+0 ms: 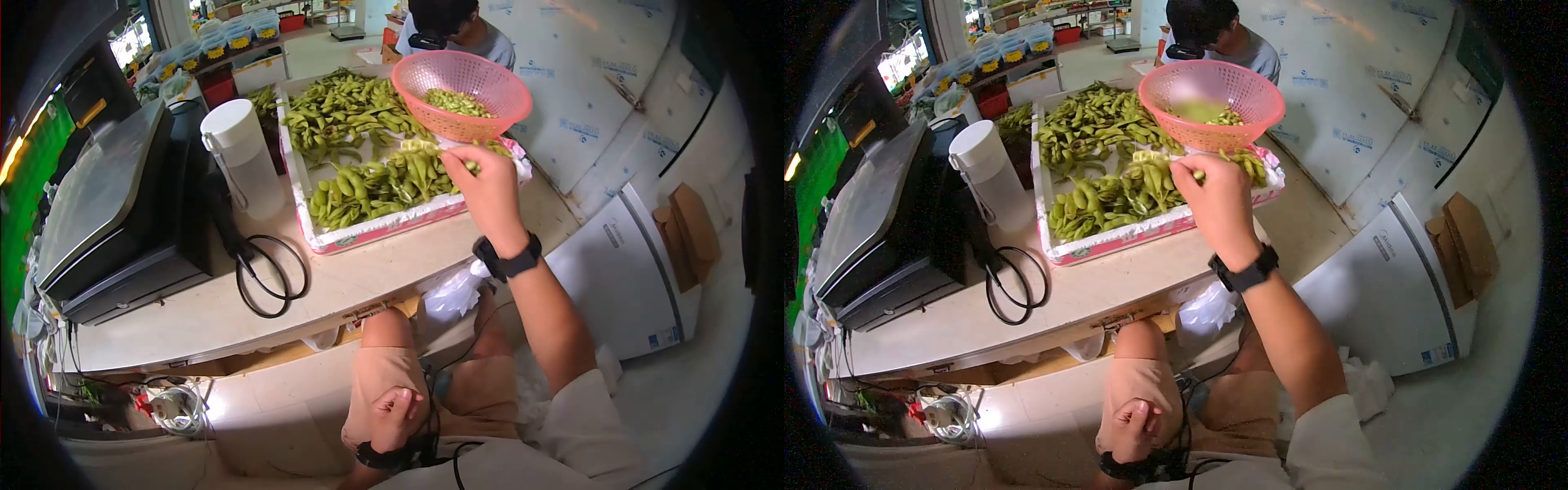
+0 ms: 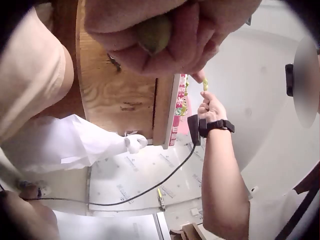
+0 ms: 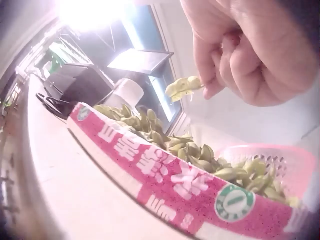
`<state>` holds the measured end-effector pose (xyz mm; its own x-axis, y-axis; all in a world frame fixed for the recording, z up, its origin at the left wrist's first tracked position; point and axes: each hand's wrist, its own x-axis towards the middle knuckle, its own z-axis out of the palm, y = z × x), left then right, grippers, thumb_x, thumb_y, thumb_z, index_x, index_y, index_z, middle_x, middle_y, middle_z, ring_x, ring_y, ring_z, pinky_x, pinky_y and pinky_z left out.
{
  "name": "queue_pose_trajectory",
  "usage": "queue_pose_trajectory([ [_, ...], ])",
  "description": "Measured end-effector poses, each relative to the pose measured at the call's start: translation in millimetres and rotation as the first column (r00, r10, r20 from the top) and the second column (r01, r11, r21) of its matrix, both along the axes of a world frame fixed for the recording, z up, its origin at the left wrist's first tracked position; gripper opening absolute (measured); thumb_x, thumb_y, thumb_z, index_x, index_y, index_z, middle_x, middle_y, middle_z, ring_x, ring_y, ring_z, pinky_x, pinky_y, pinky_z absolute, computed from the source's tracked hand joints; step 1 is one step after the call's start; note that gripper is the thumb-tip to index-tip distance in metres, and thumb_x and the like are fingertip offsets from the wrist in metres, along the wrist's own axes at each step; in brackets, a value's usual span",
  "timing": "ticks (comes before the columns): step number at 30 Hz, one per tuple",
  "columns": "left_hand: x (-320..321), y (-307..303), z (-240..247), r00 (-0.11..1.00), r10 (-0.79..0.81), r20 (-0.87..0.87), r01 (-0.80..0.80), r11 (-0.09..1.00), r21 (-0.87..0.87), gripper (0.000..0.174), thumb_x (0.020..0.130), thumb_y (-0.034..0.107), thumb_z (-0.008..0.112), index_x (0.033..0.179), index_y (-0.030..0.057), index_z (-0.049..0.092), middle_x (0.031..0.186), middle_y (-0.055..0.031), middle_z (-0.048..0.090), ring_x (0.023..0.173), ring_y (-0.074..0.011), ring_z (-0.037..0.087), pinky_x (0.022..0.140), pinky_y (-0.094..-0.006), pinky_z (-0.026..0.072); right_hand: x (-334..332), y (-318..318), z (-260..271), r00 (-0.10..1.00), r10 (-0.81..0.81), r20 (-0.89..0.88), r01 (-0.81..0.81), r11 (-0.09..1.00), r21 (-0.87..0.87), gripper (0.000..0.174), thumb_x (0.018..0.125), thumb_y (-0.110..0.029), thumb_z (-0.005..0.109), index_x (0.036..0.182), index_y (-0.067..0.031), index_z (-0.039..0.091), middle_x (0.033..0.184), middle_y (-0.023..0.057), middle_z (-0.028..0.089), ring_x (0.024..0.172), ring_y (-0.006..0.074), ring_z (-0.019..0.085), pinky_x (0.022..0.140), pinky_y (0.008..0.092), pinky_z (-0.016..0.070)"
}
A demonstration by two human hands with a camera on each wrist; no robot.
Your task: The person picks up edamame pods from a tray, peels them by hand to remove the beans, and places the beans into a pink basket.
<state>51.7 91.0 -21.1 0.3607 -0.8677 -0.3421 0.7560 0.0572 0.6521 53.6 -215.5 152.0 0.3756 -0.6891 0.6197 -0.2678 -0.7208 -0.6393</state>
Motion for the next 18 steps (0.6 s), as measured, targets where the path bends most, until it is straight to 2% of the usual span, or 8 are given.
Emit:
queue_pose_trajectory([
  [6, 8, 4, 10, 0.999, -0.045, -0.002, 0.045, 0.999, 0.029, 0.027, 0.093, 0.022, 0.052, 0.085, -0.0016, 0.061, 0.062, -0.0002, 0.047, 0.056, -0.0061, 0.038, 0.049, -0.0196, 0.0282, 8, 13, -7, 0.999, 0.024, -0.028, -0.029, 0.985, -0.170, 0.021, 0.085, -0.017, 0.059, 0.086, 0.0034, 0.063, 0.067, 0.0136, 0.060, 0.060, 0.0187, 0.059, 0.058, 0.0289, 0.0443],
  [7, 10, 6, 10, 0.997, -0.073, -0.034, 0.074, 0.996, 0.045, 0.028, 0.094, 0.023, 0.051, 0.085, -0.0016, 0.061, 0.062, -0.0001, 0.046, 0.056, -0.0061, 0.037, 0.049, -0.0194, 0.0280, -7, 27, 0, 0.987, 0.056, -0.148, -0.042, 0.994, 0.096, 0.021, 0.088, -0.017, 0.056, 0.087, 0.0029, 0.063, 0.067, 0.0108, 0.059, 0.060, 0.0141, 0.055, 0.058, 0.0274, 0.0431],
  [9, 10, 6, 9, 0.992, -0.103, -0.067, 0.107, 0.993, 0.057, 0.029, 0.094, 0.024, 0.049, 0.086, -0.0015, 0.061, 0.062, 0.0000, 0.045, 0.055, -0.0060, 0.037, 0.048, -0.0193, 0.0277, -26, 63, -5, 0.982, 0.187, 0.036, -0.190, 0.941, 0.281, 0.023, 0.092, -0.017, 0.052, 0.093, 0.0021, 0.064, 0.069, -0.0010, 0.057, 0.061, 0.0047, 0.044, 0.054, 0.0224, 0.0385],
  [12, 5, 1, 14, 0.991, -0.123, 0.050, 0.123, 0.992, 0.005, 0.036, 0.096, 0.034, 0.042, 0.091, 0.0014, 0.056, 0.059, -0.0007, 0.043, 0.047, -0.0071, 0.033, 0.042, -0.0210, 0.0239, -71, 124, -16, 0.907, 0.409, 0.098, -0.327, 0.539, 0.777, 0.022, 0.092, -0.015, 0.051, 0.107, -0.0034, 0.061, 0.073, -0.0053, 0.053, 0.062, 0.0019, 0.045, 0.055, 0.0173, 0.0373],
  [14, 1, -1, 22, 0.983, -0.170, 0.076, 0.172, 0.985, -0.026, 0.041, 0.097, 0.039, 0.036, 0.100, 0.0024, 0.053, 0.061, -0.0018, 0.044, 0.045, -0.0078, 0.033, 0.040, -0.0213, 0.0238, -98, 156, -62, 0.833, 0.541, 0.115, -0.414, 0.473, 0.778, 0.021, 0.091, -0.014, 0.053, 0.105, -0.0012, 0.062, 0.081, 0.0008, 0.061, 0.068, 0.0041, 0.052, 0.061, 0.0201, 0.0441],
  [15, -3, 1, 19, 0.981, -0.172, 0.084, 0.176, 0.984, -0.032, 0.041, 0.097, 0.039, 0.036, 0.100, 0.0024, 0.053, 0.061, -0.0018, 0.044, 0.045, -0.0078, 0.033, 0.040, -0.0213, 0.0238, -108, 176, -72, 0.819, 0.572, -0.033, -0.413, 0.629, 0.658, 0.021, 0.091, -0.014, 0.054, 0.104, 0.0010, 0.062, 0.089, 0.0055, 0.065, 0.077, 0.0064, 0.058, 0.065, 0.0219, 0.0463],
  [17, -8, 5, 7, 0.948, -0.272, -0.165, 0.256, 0.960, -0.114, 0.041, 0.099, 0.034, 0.032, 0.109, -0.0008, 0.051, 0.079, -0.0038, 0.052, 0.070, -0.0100, 0.048, 0.059, -0.0219, 0.0380, -131, 209, -110, 0.822, 0.566, 0.058, -0.354, 0.430, 0.830, 0.023, 0.091, -0.017, 0.055, 0.103, 0.0021, 0.061, 0.084, 0.0080, 0.067, 0.074, 0.0110, 0.062, 0.066, 0.0244, 0.0475],
  [18, -13, 6, 8, 0.951, -0.269, -0.155, 0.254, 0.961, -0.110, 0.041, 0.099, 0.034, 0.032, 0.109, -0.0008, 0.051, 0.079, -0.0038, 0.052, 0.070, -0.0100, 0.048, 0.059, -0.0219, 0.0380, -139, 221, -110, 0.817, 0.560, -0.139, -0.262, 0.575, 0.775, 0.026, 0.090, -0.021, 0.055, 0.104, 0.0002, 0.060, 0.079, 0.0096, 0.066, 0.070, 0.0159, 0.063, 0.065, 0.0257, 0.0474],
])
